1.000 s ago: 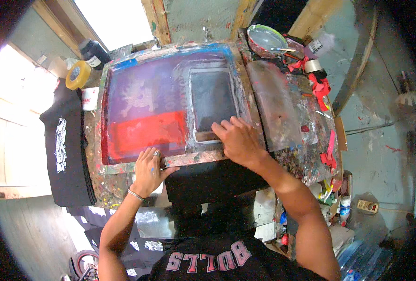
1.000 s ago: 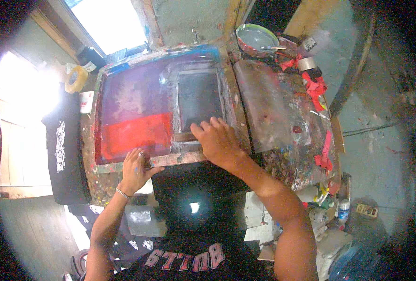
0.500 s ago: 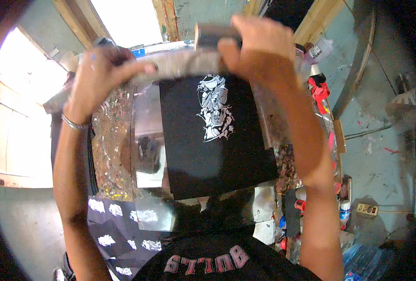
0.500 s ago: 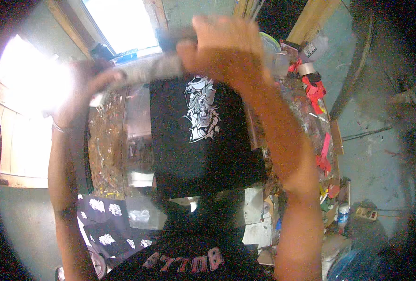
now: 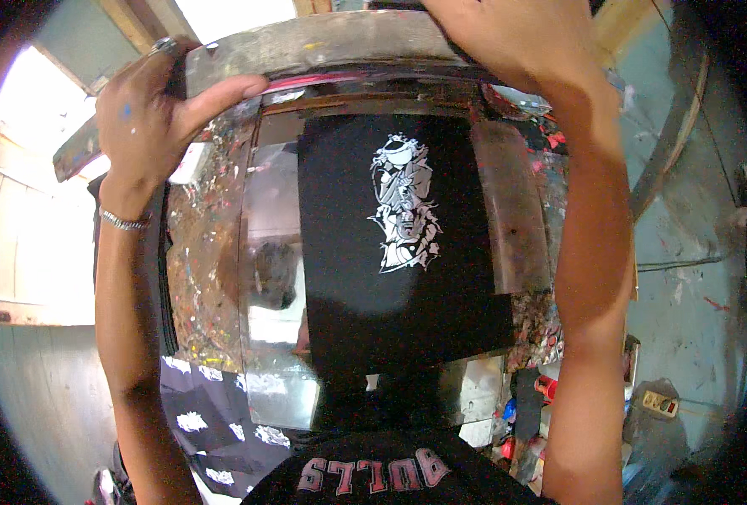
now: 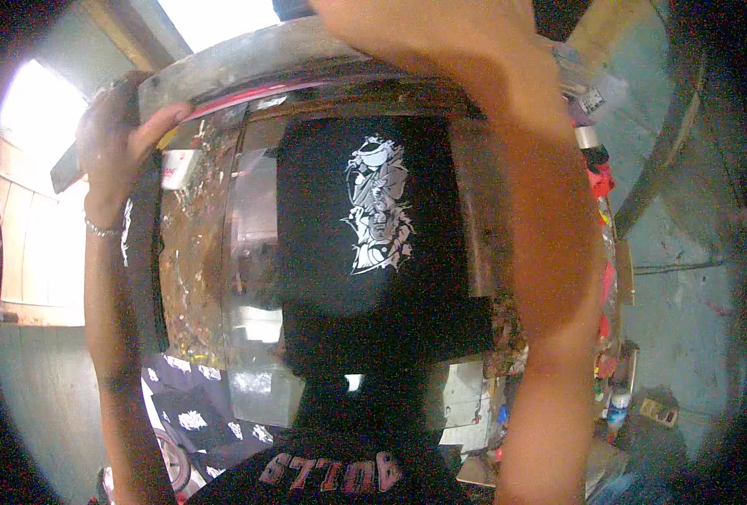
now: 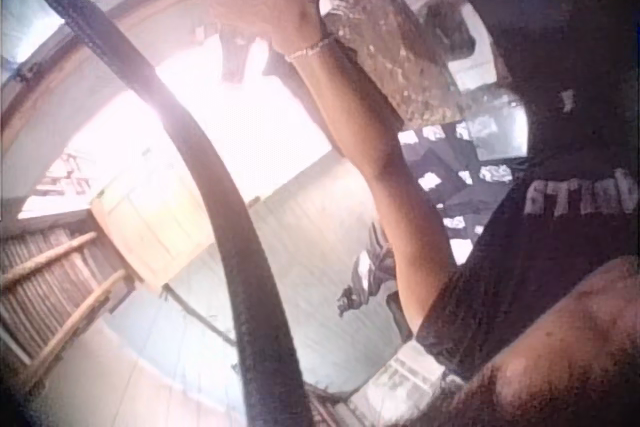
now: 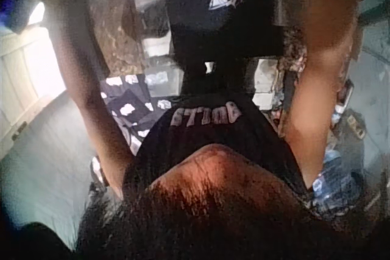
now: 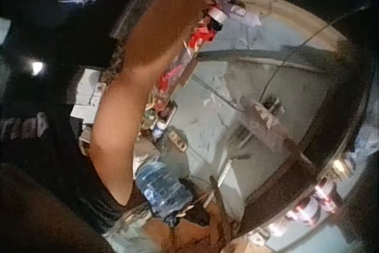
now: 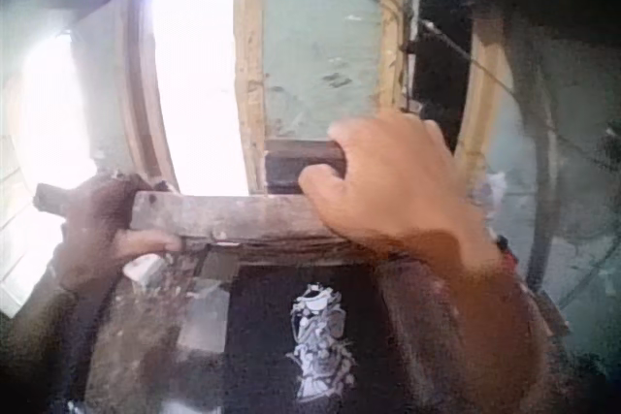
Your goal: The person places black t-shirts under a screen printing frame, applies white ink with a squeegee, and pulls the ink across the screen to print a graphic. After each print, the person removes the t-shirt and sets it aside, then repeats the process with a new t-shirt.
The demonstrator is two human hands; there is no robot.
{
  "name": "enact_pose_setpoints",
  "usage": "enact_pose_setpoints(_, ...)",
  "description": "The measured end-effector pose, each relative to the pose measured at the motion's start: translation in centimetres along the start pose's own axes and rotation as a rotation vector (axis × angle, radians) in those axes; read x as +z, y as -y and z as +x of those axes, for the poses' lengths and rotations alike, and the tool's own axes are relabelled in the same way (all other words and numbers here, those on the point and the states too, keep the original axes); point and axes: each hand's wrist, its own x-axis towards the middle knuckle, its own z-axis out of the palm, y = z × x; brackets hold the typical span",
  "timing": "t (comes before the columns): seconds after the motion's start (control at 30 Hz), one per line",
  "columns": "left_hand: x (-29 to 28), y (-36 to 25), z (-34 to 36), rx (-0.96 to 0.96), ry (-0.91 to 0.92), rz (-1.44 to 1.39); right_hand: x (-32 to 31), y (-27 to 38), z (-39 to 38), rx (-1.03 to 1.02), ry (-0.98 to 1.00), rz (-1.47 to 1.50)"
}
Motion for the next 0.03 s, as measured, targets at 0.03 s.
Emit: enact_pose_setpoints(0.03, -0.07, 0.07, 0.11, 0.030, 0.004, 0.081, 0.28, 0.36, 0.11, -0.007, 0.000, 0.015)
